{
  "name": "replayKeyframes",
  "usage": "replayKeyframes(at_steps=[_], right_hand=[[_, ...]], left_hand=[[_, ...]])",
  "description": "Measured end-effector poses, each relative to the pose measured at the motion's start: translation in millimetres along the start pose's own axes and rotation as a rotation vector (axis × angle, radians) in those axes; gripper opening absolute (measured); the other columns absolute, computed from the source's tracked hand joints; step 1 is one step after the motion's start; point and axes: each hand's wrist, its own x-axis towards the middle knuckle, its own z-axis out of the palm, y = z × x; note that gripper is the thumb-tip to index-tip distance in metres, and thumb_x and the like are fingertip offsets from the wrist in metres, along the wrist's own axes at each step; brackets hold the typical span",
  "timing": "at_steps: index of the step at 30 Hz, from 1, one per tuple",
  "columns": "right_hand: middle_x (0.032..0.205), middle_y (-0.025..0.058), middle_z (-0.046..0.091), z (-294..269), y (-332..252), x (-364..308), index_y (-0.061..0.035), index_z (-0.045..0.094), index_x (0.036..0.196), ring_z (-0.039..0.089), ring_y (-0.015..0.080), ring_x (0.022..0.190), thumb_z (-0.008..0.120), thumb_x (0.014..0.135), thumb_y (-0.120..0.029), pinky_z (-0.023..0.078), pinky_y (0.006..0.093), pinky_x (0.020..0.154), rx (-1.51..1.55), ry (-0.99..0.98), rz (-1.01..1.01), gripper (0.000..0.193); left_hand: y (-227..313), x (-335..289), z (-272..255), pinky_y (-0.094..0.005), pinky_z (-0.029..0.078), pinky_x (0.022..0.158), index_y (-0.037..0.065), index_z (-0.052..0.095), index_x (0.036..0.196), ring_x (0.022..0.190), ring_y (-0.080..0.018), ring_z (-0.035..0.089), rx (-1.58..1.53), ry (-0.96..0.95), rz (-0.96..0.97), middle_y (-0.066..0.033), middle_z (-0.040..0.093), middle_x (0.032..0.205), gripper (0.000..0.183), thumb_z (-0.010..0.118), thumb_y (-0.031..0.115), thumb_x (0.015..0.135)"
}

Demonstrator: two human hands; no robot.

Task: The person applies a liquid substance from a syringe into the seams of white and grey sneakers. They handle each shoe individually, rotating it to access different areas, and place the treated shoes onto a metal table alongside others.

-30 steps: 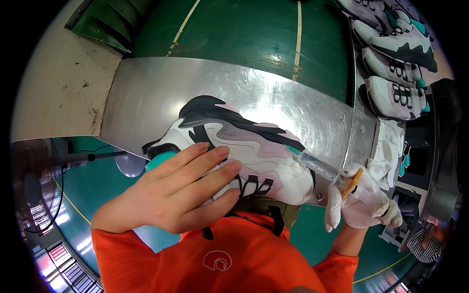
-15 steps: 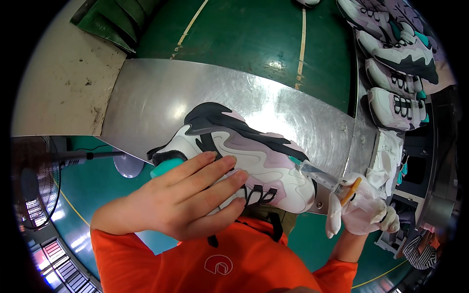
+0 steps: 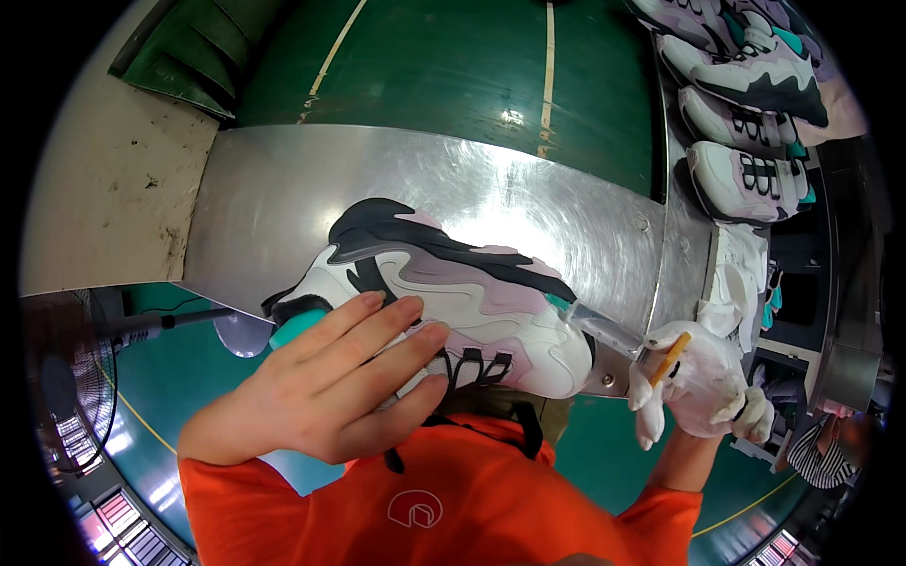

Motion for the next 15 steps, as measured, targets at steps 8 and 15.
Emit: replayKeyframes(at_steps=[8, 15], right_hand=[[0.094, 0.0370, 0.059, -3.1, -0.1, -10.3, 0.0150, 0.040, 0.129, 0.064, 0.0368, 0.060, 0.079, 0.067, -0.036, 0.056, 0.0420, 0.050, 0.013, 0.005, -0.020, 0.090], [0.095, 0.0380, 0.058, -6.2, 5.4, -20.0, 0.0153, 0.041, 0.129, 0.064, 0.0368, 0.059, 0.079, 0.068, -0.035, 0.056, 0.0421, 0.049, 0.039, 0.008, -0.039, 0.088]], left_hand=[[2.0, 1.6, -1.8, -0.0431, 0.052, 0.093, 0.011, 0.070, 0.091, 0.106, -0.0321, 0.065, 0.033, -0.016, -0.005, -0.0137, 0.067, 0.114, 0.018, 0.072, 0.012, 0.073], [4.1, 4.2, -3.7, -0.0440, 0.052, 0.094, 0.010, 0.068, 0.092, 0.108, -0.0325, 0.065, 0.044, -0.030, -0.023, -0.0129, 0.068, 0.113, 0.017, 0.071, 0.012, 0.075]])
